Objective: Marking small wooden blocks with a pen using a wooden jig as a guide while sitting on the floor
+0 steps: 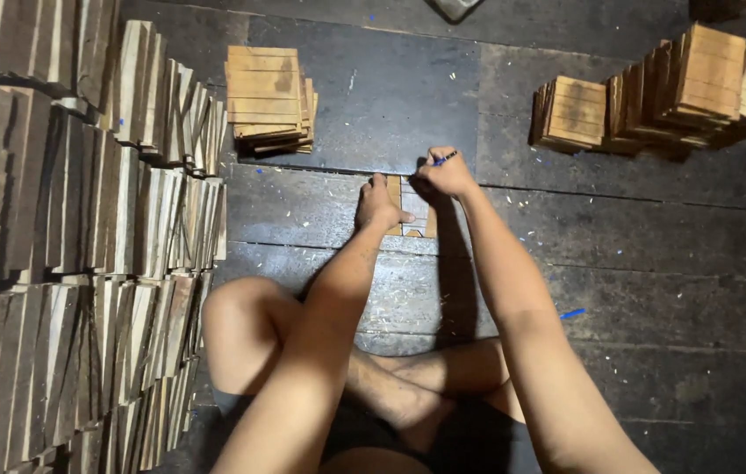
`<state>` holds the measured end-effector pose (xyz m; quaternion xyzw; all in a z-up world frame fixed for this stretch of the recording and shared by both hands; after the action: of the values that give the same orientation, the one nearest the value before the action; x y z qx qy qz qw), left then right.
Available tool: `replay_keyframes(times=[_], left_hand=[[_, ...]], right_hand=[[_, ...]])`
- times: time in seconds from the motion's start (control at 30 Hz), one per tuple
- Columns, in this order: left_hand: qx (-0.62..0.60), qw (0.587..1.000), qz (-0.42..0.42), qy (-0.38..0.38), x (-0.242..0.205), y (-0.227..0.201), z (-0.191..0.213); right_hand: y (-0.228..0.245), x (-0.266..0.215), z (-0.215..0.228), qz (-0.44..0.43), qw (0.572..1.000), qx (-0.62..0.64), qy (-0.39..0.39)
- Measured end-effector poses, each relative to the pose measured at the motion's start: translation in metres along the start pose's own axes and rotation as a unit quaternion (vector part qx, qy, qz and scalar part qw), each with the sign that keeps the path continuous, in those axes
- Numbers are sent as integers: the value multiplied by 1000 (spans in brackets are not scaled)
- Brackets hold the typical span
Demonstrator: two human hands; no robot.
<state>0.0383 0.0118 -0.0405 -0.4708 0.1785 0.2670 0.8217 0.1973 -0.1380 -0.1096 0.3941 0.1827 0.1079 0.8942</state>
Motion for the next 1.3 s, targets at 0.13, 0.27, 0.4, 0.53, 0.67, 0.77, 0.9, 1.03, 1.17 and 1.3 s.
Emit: replay_keyframes(times=[0.13, 0.27, 0.4, 0.53, 0.67, 0.77, 0.9, 1.03, 1.17, 1.3], left_hand=[[-5, 1000, 2, 5, 2, 1, -2], [4, 1000, 7, -1, -3, -1, 2], [1, 1000, 2, -3, -3, -1, 1], [-10, 1000, 9, 3, 4, 3, -3], [-7, 1000, 13, 6, 8, 9, -7], [-5, 1000, 13, 6, 12, 8, -8], [3, 1000, 12, 9, 10, 5, -5], [11, 1000, 16, 13, 9, 3, -4], [3, 1000, 12, 8, 10, 5, -6], [4, 1000, 15, 6, 4, -1, 1]], right_hand=[[-4, 14, 2, 6, 998, -53, 16], [9, 12, 22, 35, 991, -116, 51], [-6, 19, 20, 38, 987, -148, 51], [14, 8, 23, 42, 982, -173, 59], [10, -5, 19, 48, 988, -138, 50], [-7, 3, 16, 55, 991, -111, 42], [-34, 25, -6, 20, 999, -8, 40], [16, -10, -9, 0, 998, 58, 30], [27, -36, -7, -2, 991, 129, -30], [13, -41, -8, -18, 968, 244, -56]])
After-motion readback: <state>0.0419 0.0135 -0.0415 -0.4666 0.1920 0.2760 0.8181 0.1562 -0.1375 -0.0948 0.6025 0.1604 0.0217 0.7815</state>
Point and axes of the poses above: each hand's wrist, its own x-axis towards the middle knuckle, its own z-axis out of the back of the hand, y = z × x, the point moved 5 cm from there along x, towards the middle knuckle, and after that the axes turned 3 degrees about -z, right-handed, at the moved point
